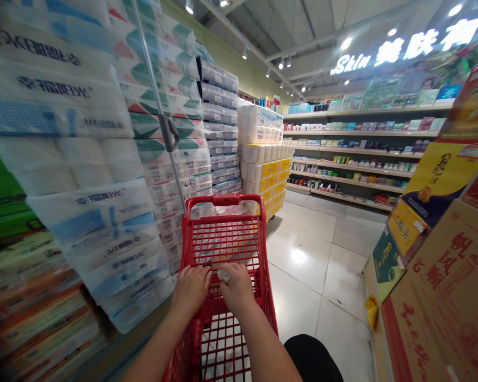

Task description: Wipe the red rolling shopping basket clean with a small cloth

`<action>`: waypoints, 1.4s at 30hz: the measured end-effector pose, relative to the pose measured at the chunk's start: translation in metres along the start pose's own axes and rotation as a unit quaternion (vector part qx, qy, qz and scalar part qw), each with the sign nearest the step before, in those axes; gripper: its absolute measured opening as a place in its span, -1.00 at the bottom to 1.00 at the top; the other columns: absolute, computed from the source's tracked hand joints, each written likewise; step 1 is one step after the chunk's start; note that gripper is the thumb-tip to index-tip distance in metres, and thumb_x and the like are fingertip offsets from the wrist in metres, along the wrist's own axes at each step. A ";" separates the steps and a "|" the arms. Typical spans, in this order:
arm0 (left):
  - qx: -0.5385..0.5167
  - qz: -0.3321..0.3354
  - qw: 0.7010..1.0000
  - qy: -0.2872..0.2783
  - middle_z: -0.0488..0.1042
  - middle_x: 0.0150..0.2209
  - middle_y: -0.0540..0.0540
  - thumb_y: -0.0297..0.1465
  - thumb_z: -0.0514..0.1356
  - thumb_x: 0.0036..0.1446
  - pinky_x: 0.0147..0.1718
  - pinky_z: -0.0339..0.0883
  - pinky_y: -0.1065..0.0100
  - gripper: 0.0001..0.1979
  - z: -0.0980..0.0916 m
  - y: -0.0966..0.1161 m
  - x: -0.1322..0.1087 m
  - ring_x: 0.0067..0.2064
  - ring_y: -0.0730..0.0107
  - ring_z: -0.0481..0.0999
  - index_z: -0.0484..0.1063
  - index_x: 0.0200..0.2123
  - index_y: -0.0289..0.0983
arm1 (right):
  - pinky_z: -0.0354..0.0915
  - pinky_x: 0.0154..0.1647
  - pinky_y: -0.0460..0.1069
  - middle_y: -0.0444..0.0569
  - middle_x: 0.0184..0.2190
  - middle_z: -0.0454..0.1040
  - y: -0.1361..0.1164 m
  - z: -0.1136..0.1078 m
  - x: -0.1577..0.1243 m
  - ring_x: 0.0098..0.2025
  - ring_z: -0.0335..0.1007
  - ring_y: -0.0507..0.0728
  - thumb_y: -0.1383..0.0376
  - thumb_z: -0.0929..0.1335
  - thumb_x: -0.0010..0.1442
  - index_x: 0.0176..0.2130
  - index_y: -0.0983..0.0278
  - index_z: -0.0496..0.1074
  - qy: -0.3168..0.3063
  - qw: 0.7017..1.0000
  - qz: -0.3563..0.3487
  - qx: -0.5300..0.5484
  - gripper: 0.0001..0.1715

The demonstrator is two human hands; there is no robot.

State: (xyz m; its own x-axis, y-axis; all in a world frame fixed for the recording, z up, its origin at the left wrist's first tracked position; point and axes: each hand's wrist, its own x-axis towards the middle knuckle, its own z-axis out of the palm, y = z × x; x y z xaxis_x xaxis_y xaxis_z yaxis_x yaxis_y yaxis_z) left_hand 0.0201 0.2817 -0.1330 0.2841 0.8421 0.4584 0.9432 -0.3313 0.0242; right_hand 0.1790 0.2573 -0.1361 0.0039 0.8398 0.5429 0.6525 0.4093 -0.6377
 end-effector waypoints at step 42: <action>0.000 -0.003 1.000 -0.014 0.58 -0.20 -0.16 -0.30 -0.09 0.32 0.14 0.09 0.08 -0.61 -0.001 0.000 0.001 -0.11 0.20 0.48 0.51 -0.09 -0.26 | 0.28 0.00 0.03 -0.08 -0.11 0.49 0.003 -0.004 0.001 -0.05 0.31 0.16 0.60 0.29 -0.04 -0.11 0.13 0.49 0.012 0.999 0.017 -0.039 -0.44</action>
State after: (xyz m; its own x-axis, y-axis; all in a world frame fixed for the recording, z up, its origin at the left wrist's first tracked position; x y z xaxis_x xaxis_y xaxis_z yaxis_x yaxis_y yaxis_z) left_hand 0.0206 0.2821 -0.1315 0.2837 0.8552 0.4337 0.9448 -0.3266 0.0261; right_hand 0.1842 0.2576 -0.1356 0.0436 0.8434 0.5356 0.7082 0.3520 -0.6120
